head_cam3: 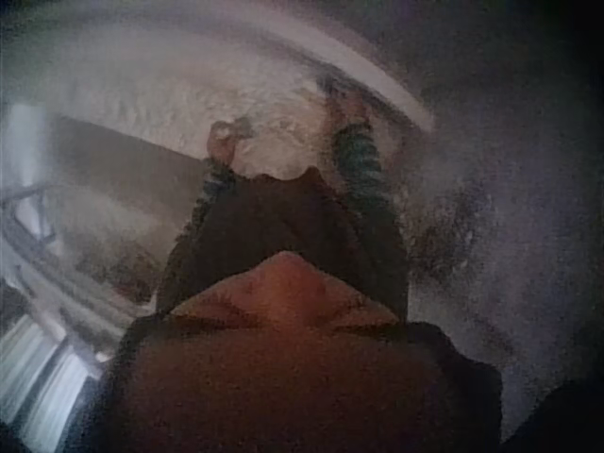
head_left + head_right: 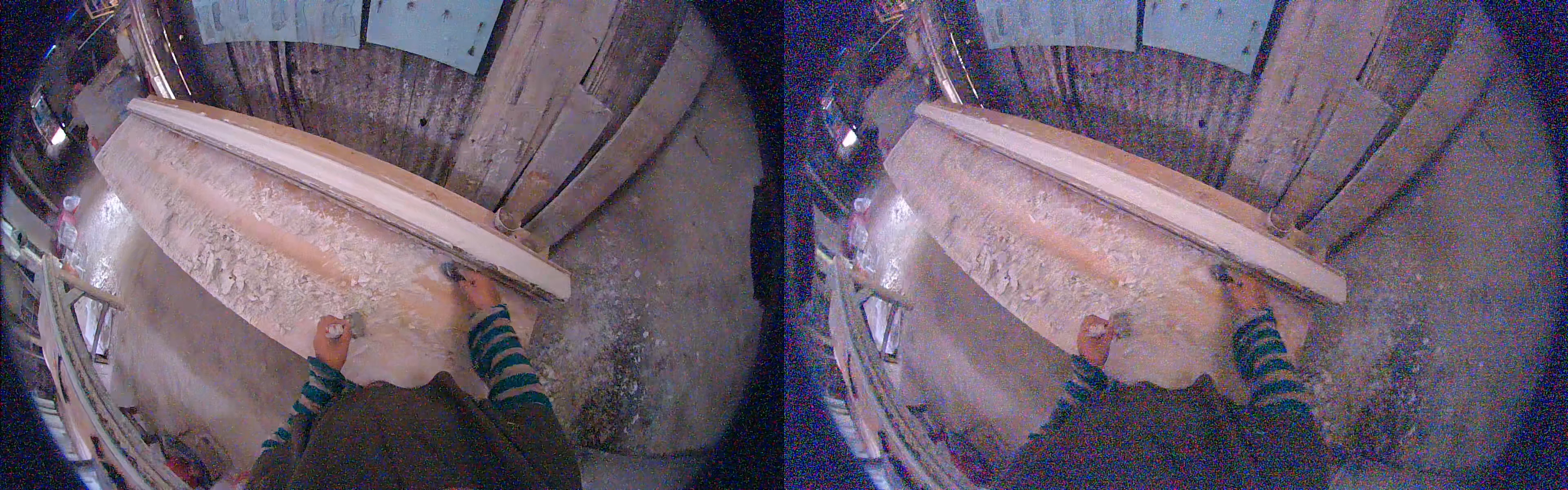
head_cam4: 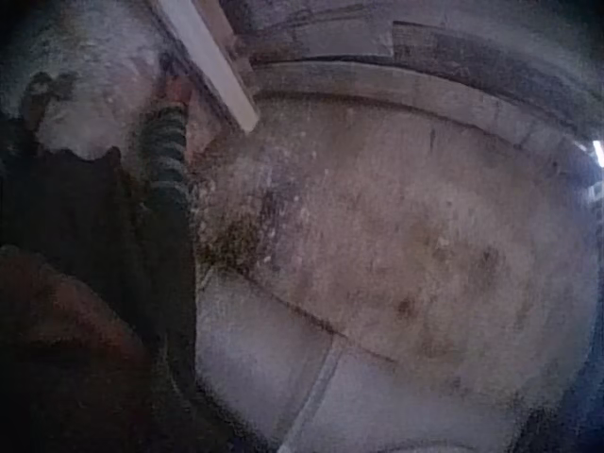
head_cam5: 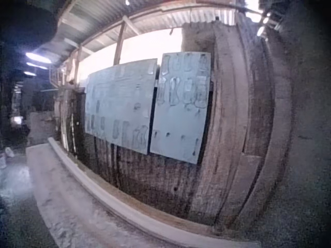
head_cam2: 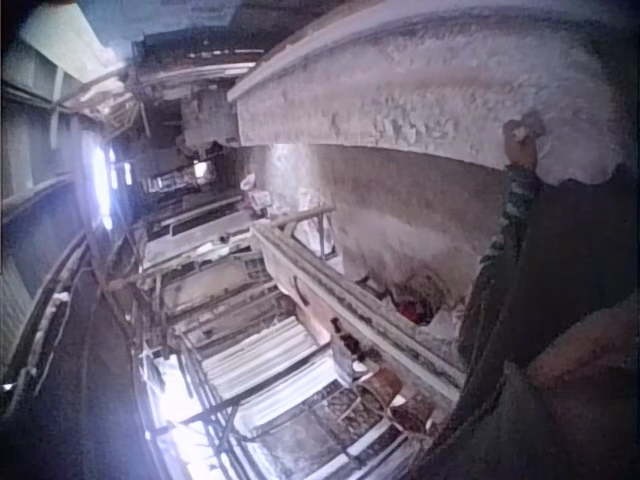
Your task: The person scrapes a thick white residue from the surface of a large wooden board using two metal scrapers. They work along the length of the board, removing chunks of the material and clearing the surface.
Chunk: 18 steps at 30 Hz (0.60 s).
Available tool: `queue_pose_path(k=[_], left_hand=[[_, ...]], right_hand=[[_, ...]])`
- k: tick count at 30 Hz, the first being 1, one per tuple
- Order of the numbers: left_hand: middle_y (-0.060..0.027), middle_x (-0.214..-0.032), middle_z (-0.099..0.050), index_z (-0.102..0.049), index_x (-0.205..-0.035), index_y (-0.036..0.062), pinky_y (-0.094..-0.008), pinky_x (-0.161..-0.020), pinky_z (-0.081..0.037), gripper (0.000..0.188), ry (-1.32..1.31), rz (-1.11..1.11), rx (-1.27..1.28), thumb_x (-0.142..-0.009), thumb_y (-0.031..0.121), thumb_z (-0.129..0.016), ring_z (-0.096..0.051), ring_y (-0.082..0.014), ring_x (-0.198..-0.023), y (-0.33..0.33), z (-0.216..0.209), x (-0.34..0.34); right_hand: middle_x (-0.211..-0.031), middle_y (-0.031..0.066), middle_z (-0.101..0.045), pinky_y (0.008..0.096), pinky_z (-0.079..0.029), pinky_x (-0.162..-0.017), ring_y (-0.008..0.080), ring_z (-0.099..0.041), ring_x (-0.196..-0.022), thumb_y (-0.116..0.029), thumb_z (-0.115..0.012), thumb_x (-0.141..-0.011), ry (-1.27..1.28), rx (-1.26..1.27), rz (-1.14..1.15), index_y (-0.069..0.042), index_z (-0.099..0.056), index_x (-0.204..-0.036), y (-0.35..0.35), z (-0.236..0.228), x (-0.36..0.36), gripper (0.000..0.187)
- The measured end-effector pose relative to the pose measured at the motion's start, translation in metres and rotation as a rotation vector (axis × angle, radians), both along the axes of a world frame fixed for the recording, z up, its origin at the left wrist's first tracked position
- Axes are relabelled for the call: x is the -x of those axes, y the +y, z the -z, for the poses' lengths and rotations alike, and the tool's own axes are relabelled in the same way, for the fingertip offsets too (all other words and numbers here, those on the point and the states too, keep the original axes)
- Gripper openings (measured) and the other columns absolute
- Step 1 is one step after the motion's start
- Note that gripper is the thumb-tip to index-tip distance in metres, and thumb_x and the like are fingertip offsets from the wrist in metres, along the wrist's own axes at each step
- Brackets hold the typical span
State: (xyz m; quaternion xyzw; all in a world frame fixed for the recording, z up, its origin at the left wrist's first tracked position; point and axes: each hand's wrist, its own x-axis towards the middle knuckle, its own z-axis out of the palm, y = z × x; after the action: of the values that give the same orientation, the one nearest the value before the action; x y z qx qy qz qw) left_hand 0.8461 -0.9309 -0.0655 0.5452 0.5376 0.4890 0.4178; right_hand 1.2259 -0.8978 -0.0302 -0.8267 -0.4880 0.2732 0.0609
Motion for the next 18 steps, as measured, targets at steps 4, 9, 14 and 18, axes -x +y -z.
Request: queue_pose_path(k=[4,9,14,18], left_hand=[[-0.0096,-0.079,-0.054,-0.054,-0.08,0.0051,-0.0314,-0.071,-0.044,0.013,0.105,-0.007,-0.021,-0.073,0.003,-0.065,-0.054,-0.0232,-0.076,0.0,-0.003,0.006],[-0.0093,-0.078,-0.053,-0.054,-0.079,0.0043,-0.0305,-0.072,-0.043,0.012,0.029,0.001,-0.057,-0.073,0.003,-0.065,-0.054,-0.0225,-0.076,0.003,-0.003,-0.001],[-0.0085,-0.078,-0.053,-0.055,-0.079,0.0047,-0.0295,-0.071,-0.043,0.012,0.072,-0.018,-0.032,-0.073,0.001,-0.064,-0.054,-0.0212,-0.075,0.002,-0.004,0.004],[-0.0078,-0.079,-0.054,-0.055,-0.08,0.0048,-0.03,-0.071,-0.043,0.012,-0.011,-0.04,-0.045,-0.073,0.0,-0.064,-0.054,-0.0213,-0.075,-0.003,-0.001,0.004]], right_hand=[[-0.117,0.0139,-0.058,0.042,-0.039,-0.098,0.032,-0.054,-0.11,-0.041,-0.054,-0.081,0.158,-0.211,-0.124,-0.024,-0.056,-0.122,-0.03,-0.02,-0.016,0.044],[-0.097,0.0169,-0.064,0.0412,-0.048,-0.079,0.0324,-0.062,-0.086,-0.04,-0.058,-0.079,-0.124,-0.384,-0.173,-0.014,-0.063,-0.112,0.015,0.049,0.015,0.042],[-0.089,0.0138,-0.066,0.0419,-0.048,-0.074,0.0326,-0.062,-0.079,-0.04,-0.058,-0.079,0.042,-0.121,-0.159,-0.009,-0.065,-0.1,0.045,0.01,0.053,0.039],[-0.104,0.0135,-0.063,0.0426,-0.045,-0.083,0.0321,-0.059,-0.093,-0.039,-0.057,-0.08,0.282,-0.288,-0.226,-0.014,-0.059,-0.113,-0.018,-0.02,0.007,0.042]])
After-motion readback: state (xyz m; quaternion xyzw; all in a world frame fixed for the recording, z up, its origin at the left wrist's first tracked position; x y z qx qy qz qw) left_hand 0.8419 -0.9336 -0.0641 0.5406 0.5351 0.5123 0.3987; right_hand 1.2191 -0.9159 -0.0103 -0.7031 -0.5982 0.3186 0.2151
